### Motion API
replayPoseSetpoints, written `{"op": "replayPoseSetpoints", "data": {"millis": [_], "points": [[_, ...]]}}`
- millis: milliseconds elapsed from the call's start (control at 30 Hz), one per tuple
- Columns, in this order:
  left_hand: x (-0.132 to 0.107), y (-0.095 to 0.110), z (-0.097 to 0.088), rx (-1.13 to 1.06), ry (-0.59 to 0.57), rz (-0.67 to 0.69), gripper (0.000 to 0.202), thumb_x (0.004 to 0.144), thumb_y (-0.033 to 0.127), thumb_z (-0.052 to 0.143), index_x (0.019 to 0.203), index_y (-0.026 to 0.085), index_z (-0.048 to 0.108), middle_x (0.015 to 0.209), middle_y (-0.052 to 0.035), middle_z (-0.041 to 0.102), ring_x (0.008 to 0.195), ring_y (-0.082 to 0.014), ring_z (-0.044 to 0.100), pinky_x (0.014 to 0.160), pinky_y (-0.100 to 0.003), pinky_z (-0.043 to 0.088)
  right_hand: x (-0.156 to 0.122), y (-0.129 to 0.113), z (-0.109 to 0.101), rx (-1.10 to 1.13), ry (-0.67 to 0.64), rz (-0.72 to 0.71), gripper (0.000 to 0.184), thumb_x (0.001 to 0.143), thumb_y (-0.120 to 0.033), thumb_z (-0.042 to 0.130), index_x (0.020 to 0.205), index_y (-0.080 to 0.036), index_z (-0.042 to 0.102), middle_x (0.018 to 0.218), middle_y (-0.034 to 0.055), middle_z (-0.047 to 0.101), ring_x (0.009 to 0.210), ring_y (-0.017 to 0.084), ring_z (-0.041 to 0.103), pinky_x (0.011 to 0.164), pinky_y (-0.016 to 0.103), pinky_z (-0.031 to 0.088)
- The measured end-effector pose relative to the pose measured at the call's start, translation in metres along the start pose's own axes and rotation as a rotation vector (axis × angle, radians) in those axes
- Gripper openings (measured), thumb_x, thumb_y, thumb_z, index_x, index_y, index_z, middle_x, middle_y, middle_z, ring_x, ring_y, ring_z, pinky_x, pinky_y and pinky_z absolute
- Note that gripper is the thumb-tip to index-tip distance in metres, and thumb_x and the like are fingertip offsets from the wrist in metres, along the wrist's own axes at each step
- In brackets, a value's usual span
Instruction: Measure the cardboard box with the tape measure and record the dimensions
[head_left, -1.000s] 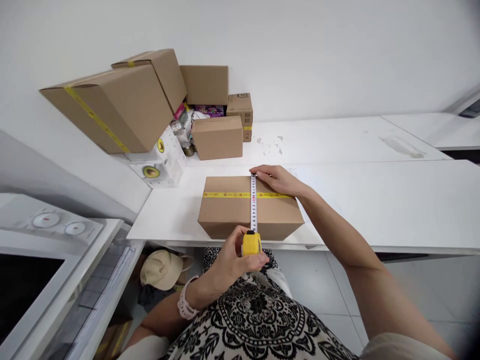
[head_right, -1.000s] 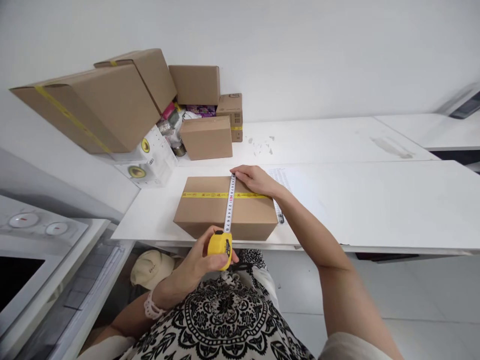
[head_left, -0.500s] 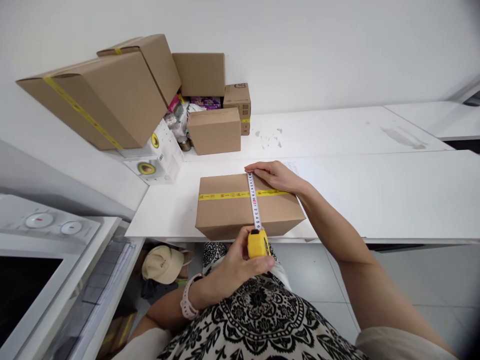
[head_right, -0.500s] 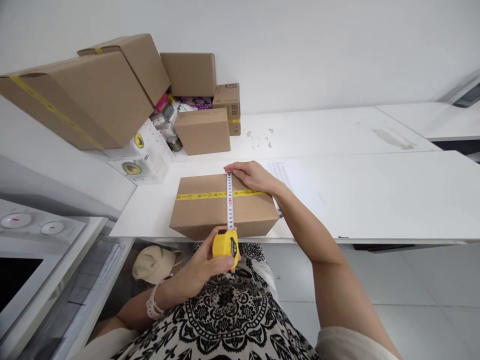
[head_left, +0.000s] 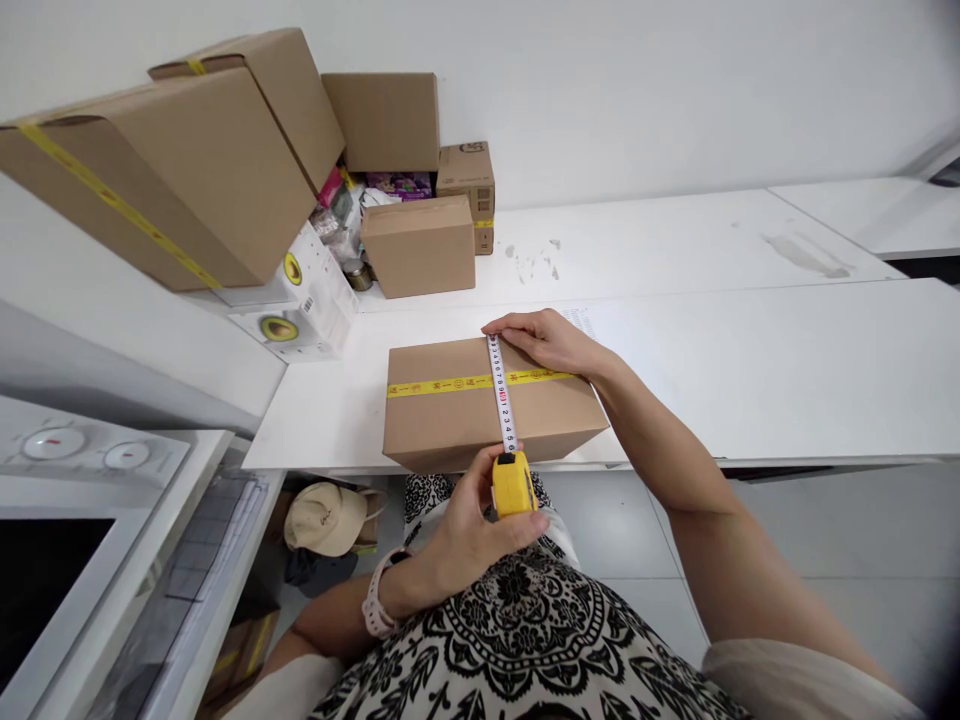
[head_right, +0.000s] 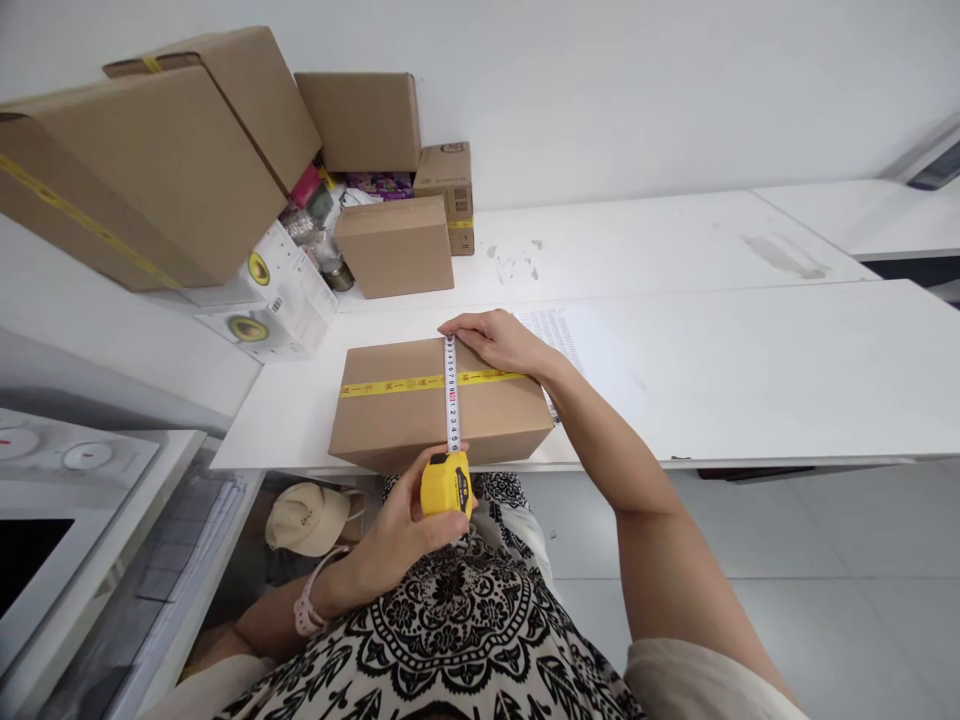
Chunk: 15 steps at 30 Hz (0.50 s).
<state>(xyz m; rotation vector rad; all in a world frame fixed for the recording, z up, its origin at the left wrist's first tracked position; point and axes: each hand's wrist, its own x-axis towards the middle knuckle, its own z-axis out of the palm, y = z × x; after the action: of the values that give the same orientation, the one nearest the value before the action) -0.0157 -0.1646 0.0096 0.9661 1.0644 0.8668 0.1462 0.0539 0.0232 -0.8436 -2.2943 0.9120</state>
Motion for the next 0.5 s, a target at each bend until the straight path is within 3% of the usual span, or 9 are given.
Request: {"op": "replayPoseSetpoints", "data": {"millis": [500], "points": [[0.0003,-0.0022,0.0003,0.057,0.001,0.022,0.077,0.070,0.041,0.083,0.134,0.019,0.047,0.099,-0.0057,0.061,0.094,-0.0216,0.060,0.086,-0.037,0.048,-0.0007,0.0008,0.0004,0.012,-0.006,0.007,0.037,0.099,-0.030,0.046,0.122,-0.021,0.074,0.111,0.0056,0.076,0.095,0.020,0.068,0.091,0.037,0.050]]}}
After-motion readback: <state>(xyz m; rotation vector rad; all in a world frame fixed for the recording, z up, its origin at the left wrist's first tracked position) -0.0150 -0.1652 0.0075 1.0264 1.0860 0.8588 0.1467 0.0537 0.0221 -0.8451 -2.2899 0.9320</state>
